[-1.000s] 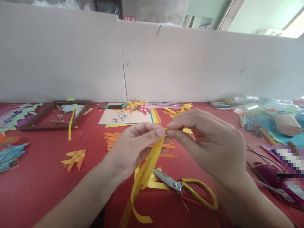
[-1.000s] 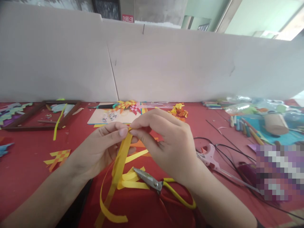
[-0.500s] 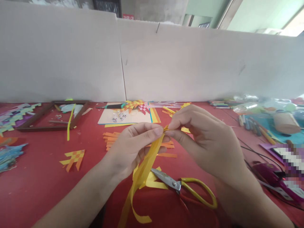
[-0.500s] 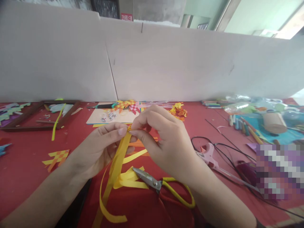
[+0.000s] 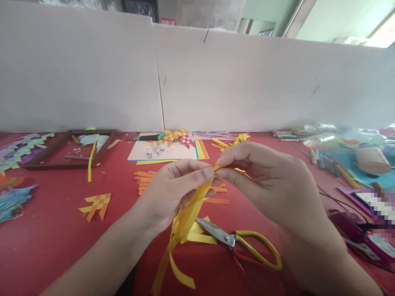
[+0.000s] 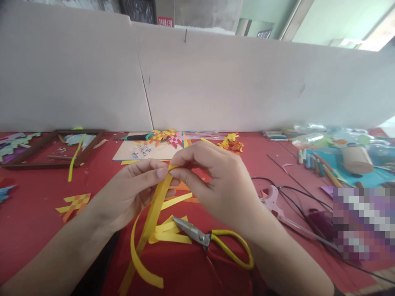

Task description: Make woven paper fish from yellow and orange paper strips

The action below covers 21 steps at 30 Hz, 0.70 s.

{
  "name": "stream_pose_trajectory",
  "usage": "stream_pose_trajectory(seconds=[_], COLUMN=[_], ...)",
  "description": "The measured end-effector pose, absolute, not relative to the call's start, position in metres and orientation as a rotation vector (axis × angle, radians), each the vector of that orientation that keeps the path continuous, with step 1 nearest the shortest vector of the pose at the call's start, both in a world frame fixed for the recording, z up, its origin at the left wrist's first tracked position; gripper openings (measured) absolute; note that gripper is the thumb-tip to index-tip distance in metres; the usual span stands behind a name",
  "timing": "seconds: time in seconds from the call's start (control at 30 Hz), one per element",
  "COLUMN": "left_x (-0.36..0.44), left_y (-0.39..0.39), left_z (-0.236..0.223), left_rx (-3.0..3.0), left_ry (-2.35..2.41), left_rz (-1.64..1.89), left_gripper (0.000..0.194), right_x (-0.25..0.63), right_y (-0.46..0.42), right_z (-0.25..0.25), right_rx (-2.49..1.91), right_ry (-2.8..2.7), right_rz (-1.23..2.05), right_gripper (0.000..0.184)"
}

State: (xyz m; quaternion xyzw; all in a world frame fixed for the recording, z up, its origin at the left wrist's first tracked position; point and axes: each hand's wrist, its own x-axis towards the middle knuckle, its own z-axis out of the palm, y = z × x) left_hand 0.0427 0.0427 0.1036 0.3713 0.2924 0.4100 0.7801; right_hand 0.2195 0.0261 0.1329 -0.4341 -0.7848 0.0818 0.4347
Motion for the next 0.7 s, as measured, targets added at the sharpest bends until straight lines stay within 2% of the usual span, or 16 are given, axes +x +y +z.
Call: stream_pose_trajectory(seconds=[0.27,0.67,0.7], left_x=[0.0423,0.0414,0.0413], left_y=[0.0415,0.0422,0.042], left_z=[0.105,0.1041,0.1042], left_rx=[0.916,0.909,0.913], left_ry=[0.643,0.697,0.697], left_rz=[0.919,0.928,0.932], left_gripper=[0.007,0.009,0.009], right_x=[0.226,0.2225,0.2223], right_y=[0.0265,0.0246,0.0244], right_z=[0.1341,0.1339,0.1335], right_rx=[-1.059,-1.115,-1.114], right_ry=[-1.929,-1.814,-1.791], right_rz=[0.517,0.492,0.493], right_gripper=[0.006,0.002,0.008])
